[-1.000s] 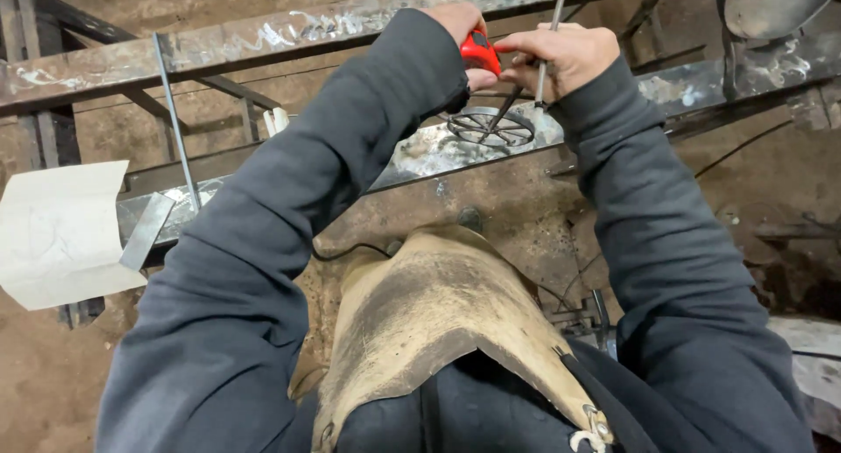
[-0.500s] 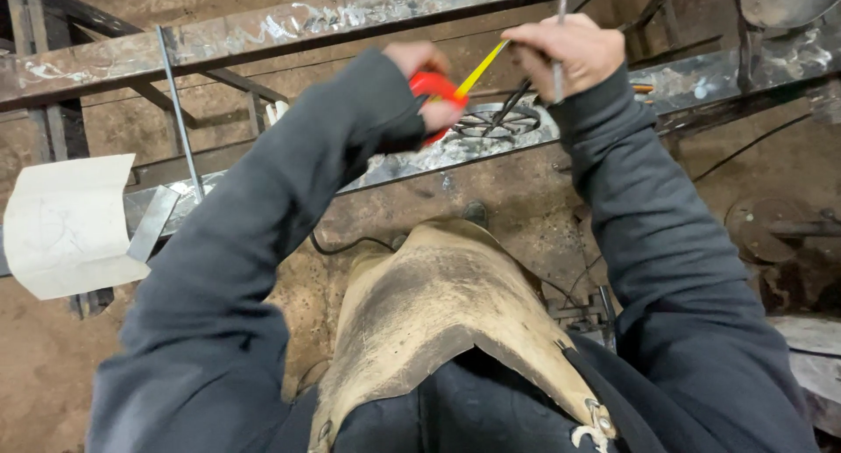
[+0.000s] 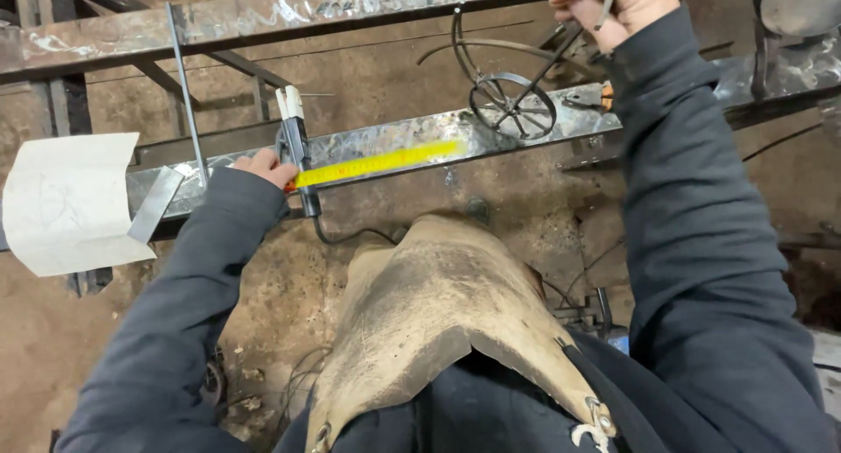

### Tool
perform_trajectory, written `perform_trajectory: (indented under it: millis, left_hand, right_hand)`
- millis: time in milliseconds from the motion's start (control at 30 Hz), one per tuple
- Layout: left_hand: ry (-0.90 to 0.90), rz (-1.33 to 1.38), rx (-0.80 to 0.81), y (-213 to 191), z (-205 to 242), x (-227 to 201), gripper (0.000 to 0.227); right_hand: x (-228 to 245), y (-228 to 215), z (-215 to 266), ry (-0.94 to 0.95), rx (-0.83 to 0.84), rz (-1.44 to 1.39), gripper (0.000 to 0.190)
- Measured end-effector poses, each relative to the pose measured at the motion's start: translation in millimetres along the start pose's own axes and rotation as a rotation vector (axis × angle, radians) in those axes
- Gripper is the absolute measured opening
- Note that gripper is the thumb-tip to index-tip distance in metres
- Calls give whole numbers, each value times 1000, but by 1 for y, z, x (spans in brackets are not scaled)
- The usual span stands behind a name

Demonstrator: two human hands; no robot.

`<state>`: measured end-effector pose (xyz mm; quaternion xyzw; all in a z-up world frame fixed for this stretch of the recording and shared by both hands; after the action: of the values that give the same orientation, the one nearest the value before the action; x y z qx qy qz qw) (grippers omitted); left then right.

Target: Measuring and welding metal rods to a decorative metal wheel assembly.

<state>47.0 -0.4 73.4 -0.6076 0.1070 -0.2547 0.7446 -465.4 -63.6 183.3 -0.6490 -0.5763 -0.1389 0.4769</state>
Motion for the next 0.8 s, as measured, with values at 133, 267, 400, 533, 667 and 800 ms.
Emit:
perform_trajectory:
  millis: [133,267,400,533,667,800]
  left_hand:
    - [77,-173,-128,8,-6,-13,23]
    - [98,-247,-186,10,-22,-25,21]
    - [144,-231,-285,1,-29,-42,25]
    - [120,-184,-238,1,-34,-53,20]
    - [102,-176,-240,-4,-44,-64,24]
    - [121,-181,-309,0,-55,-72,22]
  right_hand:
    - [-4,-8,-5,-58,80,15,13]
    - [-11,2,-7,29,222,-58,16]
    - [-3,17,-11,-45,193,-33,18]
    - [-20,27,-12,-48,180,-58,22]
    - [-10,26,-19,-57,201,4,23]
    - [-19,27,-18,-65,278,-119,17]
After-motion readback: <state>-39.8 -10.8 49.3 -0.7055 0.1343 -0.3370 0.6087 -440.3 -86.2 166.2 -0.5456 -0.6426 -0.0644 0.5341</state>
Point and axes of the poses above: each hand's wrist, its own z-axis away from the middle knuckle, its own y-axis out of the palm, x = y × z, the point moved 6 cm from there along -z, towards the middle knuckle, and after that the axes turned 11 degrees about -z, right-handed, at the moved point
